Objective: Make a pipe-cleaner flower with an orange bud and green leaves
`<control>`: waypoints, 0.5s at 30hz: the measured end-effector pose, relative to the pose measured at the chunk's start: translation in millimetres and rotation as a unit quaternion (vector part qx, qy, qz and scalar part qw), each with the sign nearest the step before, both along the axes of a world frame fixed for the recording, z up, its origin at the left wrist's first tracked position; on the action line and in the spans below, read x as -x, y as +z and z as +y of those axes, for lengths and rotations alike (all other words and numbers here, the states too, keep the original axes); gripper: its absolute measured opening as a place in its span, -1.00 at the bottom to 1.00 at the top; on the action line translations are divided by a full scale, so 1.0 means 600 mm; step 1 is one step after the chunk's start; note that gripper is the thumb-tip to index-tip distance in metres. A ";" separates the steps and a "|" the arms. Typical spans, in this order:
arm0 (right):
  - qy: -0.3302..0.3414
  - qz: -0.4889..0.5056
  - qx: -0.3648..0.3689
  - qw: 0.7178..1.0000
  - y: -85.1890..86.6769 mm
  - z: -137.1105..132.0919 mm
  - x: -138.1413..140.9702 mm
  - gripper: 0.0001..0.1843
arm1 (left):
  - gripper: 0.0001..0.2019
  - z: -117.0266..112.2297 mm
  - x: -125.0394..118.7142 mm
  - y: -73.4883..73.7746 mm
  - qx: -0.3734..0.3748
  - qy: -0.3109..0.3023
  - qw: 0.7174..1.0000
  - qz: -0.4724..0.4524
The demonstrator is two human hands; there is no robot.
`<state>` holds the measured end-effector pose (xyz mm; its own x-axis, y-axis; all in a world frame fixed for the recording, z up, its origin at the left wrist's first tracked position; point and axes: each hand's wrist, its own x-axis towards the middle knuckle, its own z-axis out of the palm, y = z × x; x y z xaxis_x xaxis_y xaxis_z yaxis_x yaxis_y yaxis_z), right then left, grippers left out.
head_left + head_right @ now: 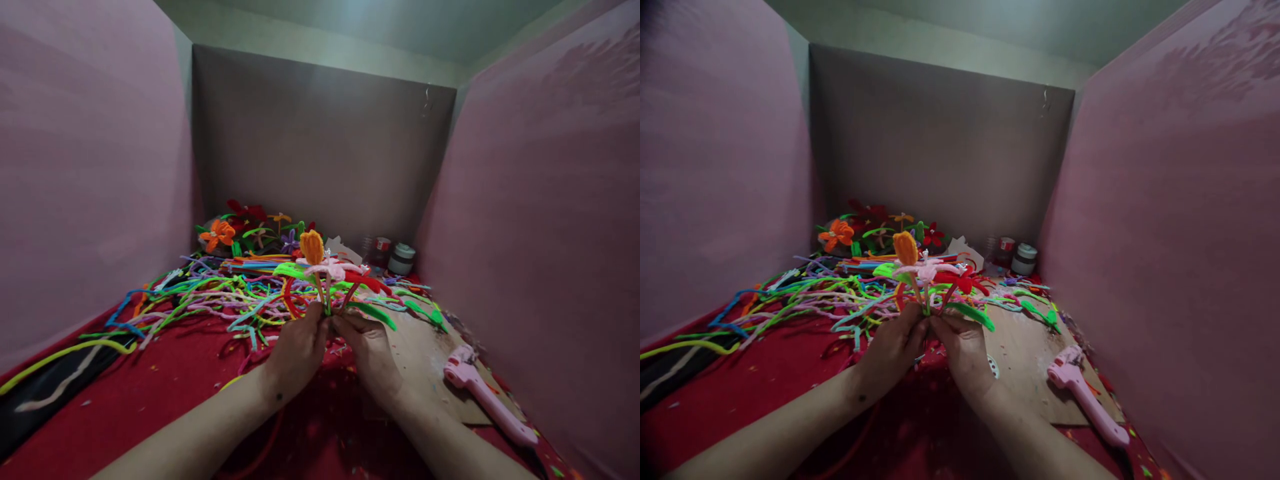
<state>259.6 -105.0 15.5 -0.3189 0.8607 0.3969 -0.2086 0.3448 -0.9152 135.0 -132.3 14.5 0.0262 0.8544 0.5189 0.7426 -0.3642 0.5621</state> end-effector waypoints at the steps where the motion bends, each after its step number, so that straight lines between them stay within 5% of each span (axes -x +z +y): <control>1: 0.002 -0.003 -0.002 1.000 -0.001 0.001 0.000 -0.80 | -0.90 0.001 0.001 0.000 0.002 0.001 1.000 0.003; 15: 0.034 0.023 0.051 0.998 0.003 -0.003 0.002 -0.76 | -0.88 -0.001 -0.003 -0.003 -0.010 -0.001 1.000 0.023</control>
<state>258.5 -106.9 17.3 -0.3618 0.8740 0.3243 -0.2717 0.2339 -0.9335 136.9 -132.7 12.8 0.0530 0.8442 0.5335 0.7665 -0.3768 0.5201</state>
